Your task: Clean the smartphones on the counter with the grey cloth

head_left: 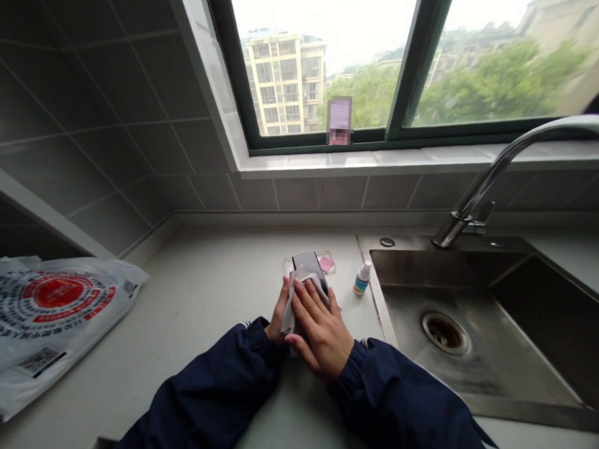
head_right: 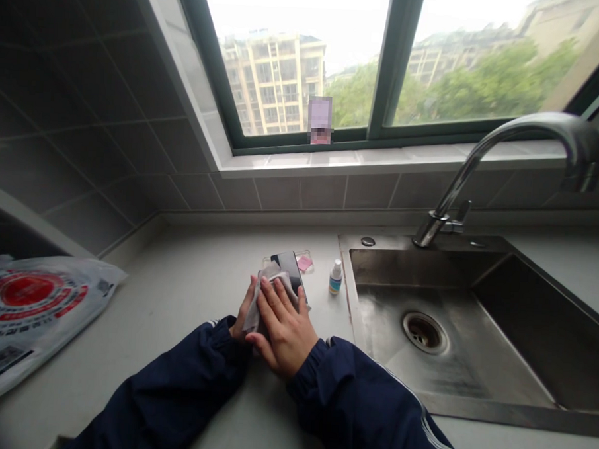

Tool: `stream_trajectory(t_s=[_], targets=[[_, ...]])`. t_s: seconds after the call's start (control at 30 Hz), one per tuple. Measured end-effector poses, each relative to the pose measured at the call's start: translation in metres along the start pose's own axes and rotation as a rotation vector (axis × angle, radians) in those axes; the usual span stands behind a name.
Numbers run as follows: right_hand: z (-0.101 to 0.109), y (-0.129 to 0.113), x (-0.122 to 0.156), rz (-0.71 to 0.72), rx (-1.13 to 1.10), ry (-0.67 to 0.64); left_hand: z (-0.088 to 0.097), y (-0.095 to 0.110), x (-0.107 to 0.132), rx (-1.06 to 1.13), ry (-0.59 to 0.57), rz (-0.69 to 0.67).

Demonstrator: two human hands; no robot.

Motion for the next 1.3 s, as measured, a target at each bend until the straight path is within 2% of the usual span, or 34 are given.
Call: stream_trajectory(t_s=[0.1, 0.37, 0.47, 0.67, 0.83, 1.0, 1.13, 1.3], targets=[[0.000, 0.003, 0.000, -0.017, 0.009, 0.001, -0.004, -0.004, 0.003, 0.013, -0.040, 0.034], [0.001, 0.008, 0.000, -0.059, 0.003, 0.052, -0.011, -0.003, 0.005, 0.035, -0.109, -0.023], [0.000, 0.009, 0.000, -0.064, -0.010, 0.043, -0.010, 0.001, 0.004, 0.041, -0.051, -0.060], [-0.004, 0.001, 0.001, 0.003, -0.047, -0.024, 0.001, 0.015, -0.001, 0.055, 0.160, -0.144], [-0.007, -0.010, 0.004, 0.090, -0.126, -0.071, 0.009, 0.030, -0.005, -0.062, 0.181, -0.149], [-0.003, -0.015, 0.006, 0.163, -0.180, -0.013, 0.019, 0.044, -0.007, -0.090, 0.228, -0.214], [0.000, -0.008, 0.002, 0.099, -0.159, 0.043, 0.025, 0.051, -0.007, -0.127, 0.264, -0.291], [-0.001, -0.004, 0.001, 0.070, -0.129, 0.070, 0.023, 0.048, -0.006, -0.130, 0.255, -0.259]])
Point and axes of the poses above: each hand's wrist, its own x-axis away from the middle knuckle, its own z-axis out of the back of the hand, y = z × x, the point moved 8 cm from there along -x, towards the middle knuckle, and after that the axes turned 8 degrees about -z, right-handed, at the moved point
